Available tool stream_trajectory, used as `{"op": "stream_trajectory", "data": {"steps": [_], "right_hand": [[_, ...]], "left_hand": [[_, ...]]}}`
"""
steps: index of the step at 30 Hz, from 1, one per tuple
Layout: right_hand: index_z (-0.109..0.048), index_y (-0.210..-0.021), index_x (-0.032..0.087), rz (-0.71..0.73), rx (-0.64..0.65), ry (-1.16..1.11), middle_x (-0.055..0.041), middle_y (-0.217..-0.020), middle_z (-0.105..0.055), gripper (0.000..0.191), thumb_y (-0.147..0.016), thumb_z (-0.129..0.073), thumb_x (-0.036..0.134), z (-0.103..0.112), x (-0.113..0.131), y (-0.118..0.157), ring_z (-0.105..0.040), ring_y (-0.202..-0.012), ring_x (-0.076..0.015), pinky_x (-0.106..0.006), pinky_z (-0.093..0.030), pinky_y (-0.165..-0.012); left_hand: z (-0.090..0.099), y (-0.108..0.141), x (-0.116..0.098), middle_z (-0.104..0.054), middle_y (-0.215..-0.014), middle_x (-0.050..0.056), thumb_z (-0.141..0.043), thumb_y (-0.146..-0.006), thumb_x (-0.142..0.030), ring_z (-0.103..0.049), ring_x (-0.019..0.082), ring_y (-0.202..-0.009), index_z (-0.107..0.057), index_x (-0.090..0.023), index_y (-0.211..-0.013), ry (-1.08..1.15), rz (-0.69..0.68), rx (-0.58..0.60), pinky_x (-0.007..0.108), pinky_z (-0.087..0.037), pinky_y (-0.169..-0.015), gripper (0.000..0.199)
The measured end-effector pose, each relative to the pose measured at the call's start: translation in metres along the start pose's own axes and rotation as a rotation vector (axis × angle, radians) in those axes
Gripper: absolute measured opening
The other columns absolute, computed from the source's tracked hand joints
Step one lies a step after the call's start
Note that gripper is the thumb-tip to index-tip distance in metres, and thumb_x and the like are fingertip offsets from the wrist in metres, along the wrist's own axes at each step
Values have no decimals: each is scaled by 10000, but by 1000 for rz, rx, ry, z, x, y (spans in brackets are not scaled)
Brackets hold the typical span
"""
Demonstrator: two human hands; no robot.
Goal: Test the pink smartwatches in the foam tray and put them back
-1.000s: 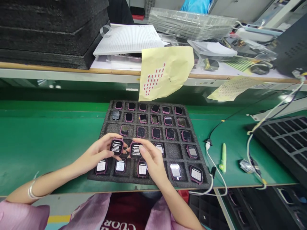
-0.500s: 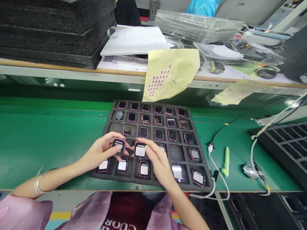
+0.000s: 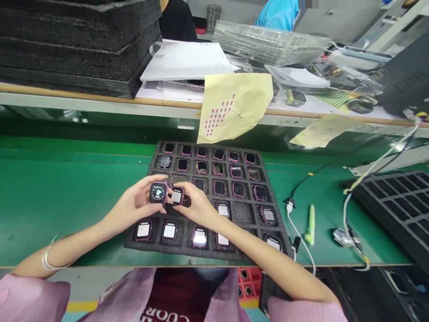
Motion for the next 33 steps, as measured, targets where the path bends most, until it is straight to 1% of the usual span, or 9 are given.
{"op": "stream_trajectory", "data": {"steps": [3,7,13,16,19,22,27,30,33], "right_hand": [[-546,-1206,175,124,111,296,-140,-1202,-552,496,-742,-721,152,-10,6,-5,-538,-1121,-284,-457,-462,-934],[-560,-1248,177,147,234,522,-150,-1211,-574,555,-774,-725,411,-5,13,-15,-522,-1110,-323,-492,-431,-921],[-669,-920,110,-121,26,564,-156,-926,-643,193,-936,-513,223,7,-7,-52,-607,-916,-281,-413,-443,-844],[-634,-997,95,-183,-55,535,-165,-947,-626,154,-891,-572,188,3,-19,-56,-609,-888,-286,-398,-454,-779],[-610,-1040,110,-211,-105,441,-100,-860,-633,249,-816,-674,198,5,-29,-49,-612,-813,-252,-366,-465,-726],[-629,-882,137,-199,-125,317,-38,-761,-615,148,-764,-711,175,8,-32,-43,-598,-734,-204,-341,-472,-701],[-621,-854,163,-109,-134,90,-77,-970,-642,111,-790,-675,235,10,-14,-40,-626,-880,-193,-333,-520,-762],[-612,-950,178,-102,-102,-309,-69,-1025,-678,174,-831,-647,301,9,4,-34,-657,-926,-184,-342,-548,-810],[-612,-1040,177,-183,-130,-746,-55,-920,-711,254,-821,-675,289,13,15,-20,-678,-768,-165,-304,-576,-674]], "left_hand": [[9,-1,-12,-616,-1060,89,-686,-733,-112,-628,196,-905,-480,-168,-1219,-21,-35,-49,286,-566,-706,531],[18,0,-28,-616,-1085,94,-660,-777,-137,-622,190,-920,-477,-163,-1240,-48,-96,-99,276,-566,-706,498],[17,-2,-26,-609,-1029,68,-660,-762,-124,-632,182,-877,-492,-176,-1215,-79,-69,-112,270,-556,-679,486],[16,-4,-20,-616,-954,54,-651,-756,-114,-636,179,-839,-486,-170,-1218,-106,-41,-98,269,-544,-663,494],[17,-5,-17,-614,-886,39,-631,-768,-112,-629,164,-789,-462,-161,-1243,-122,-24,-100,269,-537,-661,507],[16,-6,-12,-609,-897,36,-636,-765,-133,-620,157,-756,-464,-171,-1247,-127,-1,-71,262,-525,-631,513],[11,-4,-4,-601,-926,26,-649,-727,-111,-588,159,-758,-529,-199,-1186,-276,-20,-50,252,-487,-622,483],[7,0,-2,-609,-961,31,-624,-741,-100,-587,176,-824,-550,-196,-1146,-406,-78,-30,286,-484,-735,423],[3,5,-6,-609,-1050,36,-615,-762,-113,-575,194,-948,-549,-207,-1120,-484,-153,-15,294,-453,-844,376]]}}
Point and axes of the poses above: each hand's wrist, its own y-axis away from the middle knuckle, its own z-axis out of the back of the hand, x = y × z, the point moved 6 cm from there along -y, towards the middle knuckle
